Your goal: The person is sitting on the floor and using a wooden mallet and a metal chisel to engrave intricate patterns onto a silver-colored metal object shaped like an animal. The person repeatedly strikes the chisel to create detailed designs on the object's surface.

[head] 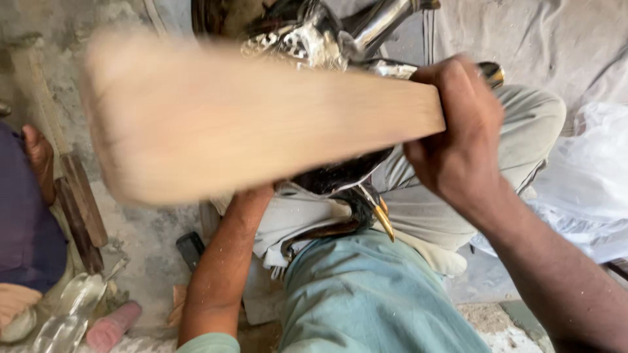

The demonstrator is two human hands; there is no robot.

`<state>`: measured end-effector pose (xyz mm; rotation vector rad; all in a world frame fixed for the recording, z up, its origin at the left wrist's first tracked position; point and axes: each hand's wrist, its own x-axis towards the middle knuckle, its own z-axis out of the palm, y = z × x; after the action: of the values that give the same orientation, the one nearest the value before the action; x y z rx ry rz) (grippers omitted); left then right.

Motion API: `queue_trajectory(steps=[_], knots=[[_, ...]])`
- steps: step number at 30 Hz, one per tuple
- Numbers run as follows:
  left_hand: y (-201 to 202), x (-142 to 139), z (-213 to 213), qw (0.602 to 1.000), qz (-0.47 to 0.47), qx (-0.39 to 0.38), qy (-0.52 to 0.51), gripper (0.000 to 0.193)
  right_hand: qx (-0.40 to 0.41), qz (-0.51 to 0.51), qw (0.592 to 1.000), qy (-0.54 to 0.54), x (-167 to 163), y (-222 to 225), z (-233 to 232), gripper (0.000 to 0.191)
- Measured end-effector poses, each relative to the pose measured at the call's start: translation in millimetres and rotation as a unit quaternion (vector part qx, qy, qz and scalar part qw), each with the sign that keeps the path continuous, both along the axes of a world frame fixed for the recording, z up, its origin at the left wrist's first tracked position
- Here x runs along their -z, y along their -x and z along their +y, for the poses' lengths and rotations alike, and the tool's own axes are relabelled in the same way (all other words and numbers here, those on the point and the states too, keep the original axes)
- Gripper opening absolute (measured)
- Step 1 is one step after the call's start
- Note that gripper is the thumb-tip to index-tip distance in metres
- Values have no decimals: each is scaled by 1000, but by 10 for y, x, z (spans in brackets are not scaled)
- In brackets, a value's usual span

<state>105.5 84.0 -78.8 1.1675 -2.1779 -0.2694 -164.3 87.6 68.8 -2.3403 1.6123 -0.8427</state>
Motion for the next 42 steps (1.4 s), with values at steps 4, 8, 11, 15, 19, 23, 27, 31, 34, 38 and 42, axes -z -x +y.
queue_trajectory(steps=[4,8,11,15,19,23,27,31,34,38,42], knots=[[23,64,-42,999,-29,-14,-32,26,10,127,992,21,41,53,3,19],[-4,146,30,996,-56,-19,-66,22,-20,-67,996,-61,49,70,50,20],[-13,191,62,990,-81,-26,-108,19,-1,93,995,43,23,75,75,20],[-12,183,50,992,-68,-22,-106,21,-8,-14,1000,0,24,76,54,22],[-9,127,31,999,-20,-4,-34,41,8,142,988,56,63,87,51,16],[-9,46,37,999,-24,4,37,55,-1,84,996,9,100,96,101,19],[-3,-7,52,997,-25,-2,74,54,-5,50,999,10,110,101,130,17],[-19,-9,64,995,-22,-16,96,45,-21,23,999,-10,93,88,108,18],[-33,18,57,995,-15,-7,96,33,-10,34,999,32,64,66,85,24],[-34,46,53,999,16,-1,39,24,1,89,996,27,35,54,69,25],[-35,18,50,994,-5,4,108,23,-21,-4,999,-26,55,81,65,23]])
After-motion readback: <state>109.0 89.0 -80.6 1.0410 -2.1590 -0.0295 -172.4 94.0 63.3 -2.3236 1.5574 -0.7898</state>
